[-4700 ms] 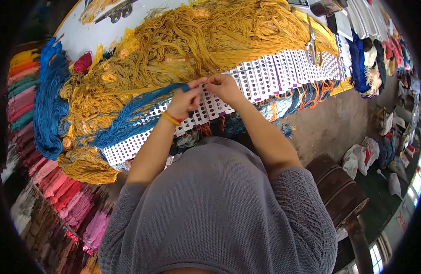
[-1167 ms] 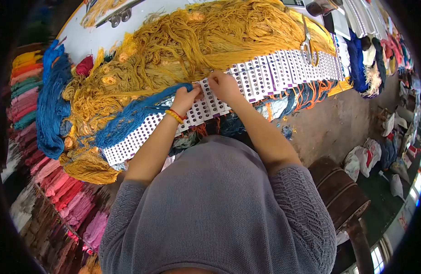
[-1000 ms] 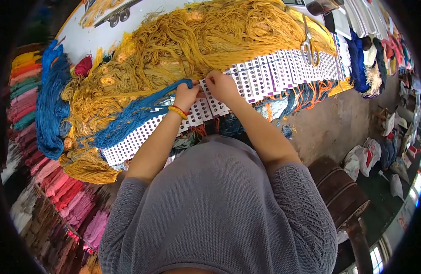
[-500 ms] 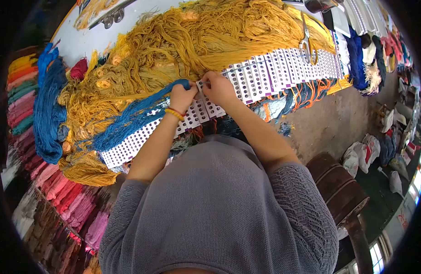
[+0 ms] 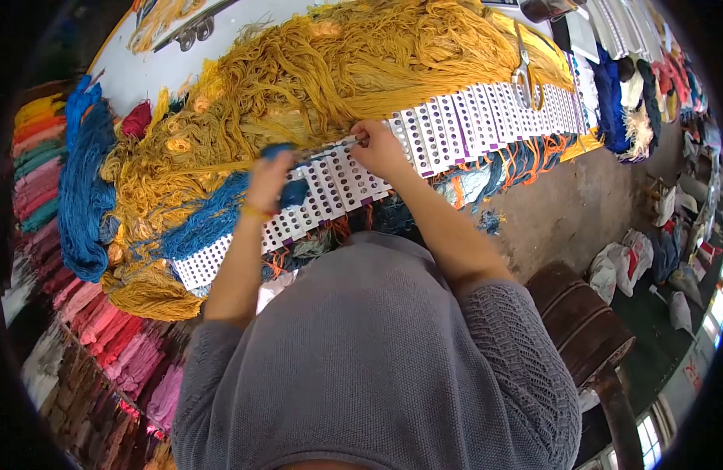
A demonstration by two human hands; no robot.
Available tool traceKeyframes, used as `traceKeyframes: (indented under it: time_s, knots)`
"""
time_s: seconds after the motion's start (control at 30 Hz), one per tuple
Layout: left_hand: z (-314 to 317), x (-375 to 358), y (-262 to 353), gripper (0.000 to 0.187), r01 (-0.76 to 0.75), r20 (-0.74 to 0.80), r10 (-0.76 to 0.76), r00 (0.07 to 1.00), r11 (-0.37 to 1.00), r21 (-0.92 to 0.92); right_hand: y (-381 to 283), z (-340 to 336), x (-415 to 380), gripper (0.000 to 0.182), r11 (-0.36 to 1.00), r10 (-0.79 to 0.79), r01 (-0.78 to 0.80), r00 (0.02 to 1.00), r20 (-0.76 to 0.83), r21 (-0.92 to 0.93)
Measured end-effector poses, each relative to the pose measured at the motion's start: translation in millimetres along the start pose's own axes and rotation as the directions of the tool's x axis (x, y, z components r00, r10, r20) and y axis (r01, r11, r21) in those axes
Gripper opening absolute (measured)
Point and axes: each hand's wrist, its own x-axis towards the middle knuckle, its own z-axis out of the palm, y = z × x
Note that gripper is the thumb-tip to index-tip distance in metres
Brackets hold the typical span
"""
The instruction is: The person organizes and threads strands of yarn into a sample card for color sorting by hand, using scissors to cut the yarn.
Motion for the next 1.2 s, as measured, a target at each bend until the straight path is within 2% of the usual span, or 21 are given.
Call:
traceKeyframes:
  time_s: [0.03,0.07,0.1,0.13,0.17,0.23,0.27,0.3,0.33,0.37,0.43,0.47,0.5,0.53,0.63,0.73,0.8,0.83,0.9,1.13,1.2]
  knots:
    - [-29.8,-5.7,-41.4,0.022,-0.083,-0.057,0.092,0.994,0.987,0.14,-3.2,1.3,-0.1,0.033,0.998,0.014,-0.017,0.999,-0.041,-0.062]
    - [-74.6,-23.2,-68.9,0.018,-0.03,-0.058,0.001,0.998,0.855,-0.517,-5.3,1.2,-1.0,0.033,0.998,0.013,-0.015,0.999,-0.042,-0.058]
    - [-120.7,-38.1,-111.3,0.016,-0.019,-0.034,-0.028,0.999,0.424,-0.905,-7.4,0.6,-1.7,0.034,0.997,0.027,-0.03,0.999,-0.041,-0.075]
    - [-137.7,-56.0,-80.5,0.018,-0.12,-0.385,-0.505,0.773,0.479,-0.87,-9.2,1.1,-2.7,0.035,0.995,0.039,-0.043,0.999,-0.037,-0.092]
    - [-172.7,-68.2,-141.2,0.024,-0.126,-0.558,-0.564,0.609,0.625,-0.77,-8.5,1.9,-2.1,0.035,0.994,0.029,-0.034,0.998,-0.052,-0.103]
    - [-205.0,-89.3,-198.5,0.031,-0.054,-0.516,-0.575,0.635,0.634,-0.772,-5.3,4.9,-1.0,0.032,0.993,-0.006,-0.006,0.995,-0.097,-0.121]
    - [-190.2,-88.9,-163.9,0.032,0.043,-0.473,-0.57,0.672,0.667,-0.744,-4.3,6.4,1.2,0.029,0.997,-0.013,0.004,0.995,-0.102,-0.082]
    - [-164.3,-83.4,-105.2,0.033,0.131,-0.343,-0.487,0.803,0.706,-0.696,-4.4,10.8,0.7,0.025,0.999,-0.014,0.01,0.995,-0.099,-0.044]
    - [-134.4,-80.5,-56.3,0.032,0.144,-0.181,-0.375,0.909,0.692,-0.707,-11.4,20.7,-3.4,0.02,0.996,-0.066,0.07,0.995,-0.079,0.051]
    - [-101.4,-78.9,-21.1,0.037,0.112,-0.057,-0.228,0.972,0.663,-0.74,-25.8,30.2,-12.1,0.02,0.993,-0.091,0.089,0.996,0.013,0.082]
    - [-45.2,-74.5,10.7,0.063,0.163,0.196,0.033,0.98,0.437,-0.884,-70.2,41.1,-37.7,0.02,0.98,-0.118,0.084,0.975,0.186,0.18]
    - [-30.3,-74.8,24.2,0.065,0.219,0.265,0.095,0.96,0.338,-0.915,-80.3,47.7,-45.8,0.019,0.96,-0.132,0.069,0.966,0.221,0.272]
    - [-26.2,-79.9,44.9,0.066,0.233,0.275,0.134,0.952,0.267,-0.935,-89.8,53.1,-52.4,0.018,0.931,-0.15,0.049,0.955,0.256,0.362]
    - [-25.0,-81.2,46.5,0.066,0.244,0.278,0.15,0.949,0.215,-0.946,-111.0,51.2,-60.5,0.016,0.856,-0.047,-0.144,0.935,0.353,0.496]
    - [-29.7,-89.2,50.3,0.068,0.246,0.27,0.163,0.949,0.154,-0.957,-112.4,57.1,-63.8,0.015,0.885,-0.051,-0.116,0.939,0.341,0.451]
    - [-34.2,-94.8,49.8,0.058,0.241,0.261,0.148,0.954,0.142,-0.96,-111.0,64.2,-66.4,0.015,0.857,-0.056,-0.119,0.945,0.321,0.501]
    - [-34.3,-96.0,44.4,0.045,0.168,0.208,0.112,0.972,0.294,-0.941,-112.7,67.5,-67.6,0.014,0.846,-0.069,-0.11,0.948,0.311,0.521]
    - [-35.4,-97.6,45.2,0.045,0.166,0.206,0.112,0.972,0.293,-0.942,-114.5,67.7,-68.7,0.013,0.857,-0.06,-0.111,0.949,0.31,0.504]
    - [-37.8,-100.5,48.3,0.032,0.155,0.171,0.031,0.985,0.278,-0.948,-116.3,68.8,-69.4,0.013,0.866,-0.052,-0.11,0.95,0.309,0.487]
    - [-33.4,-94.0,35.0,0.026,0.098,0.098,-0.012,0.995,0.261,-0.96,-114.9,67.2,-67.5,0.01,0.937,-0.126,0.014,0.945,0.301,0.35]
    - [-32.1,-94.7,37.5,0.022,0.097,0.081,-0.076,0.994,0.238,-0.966,-115.1,65.2,-66.9,0.01,0.952,-0.132,0.04,0.949,0.288,0.305]
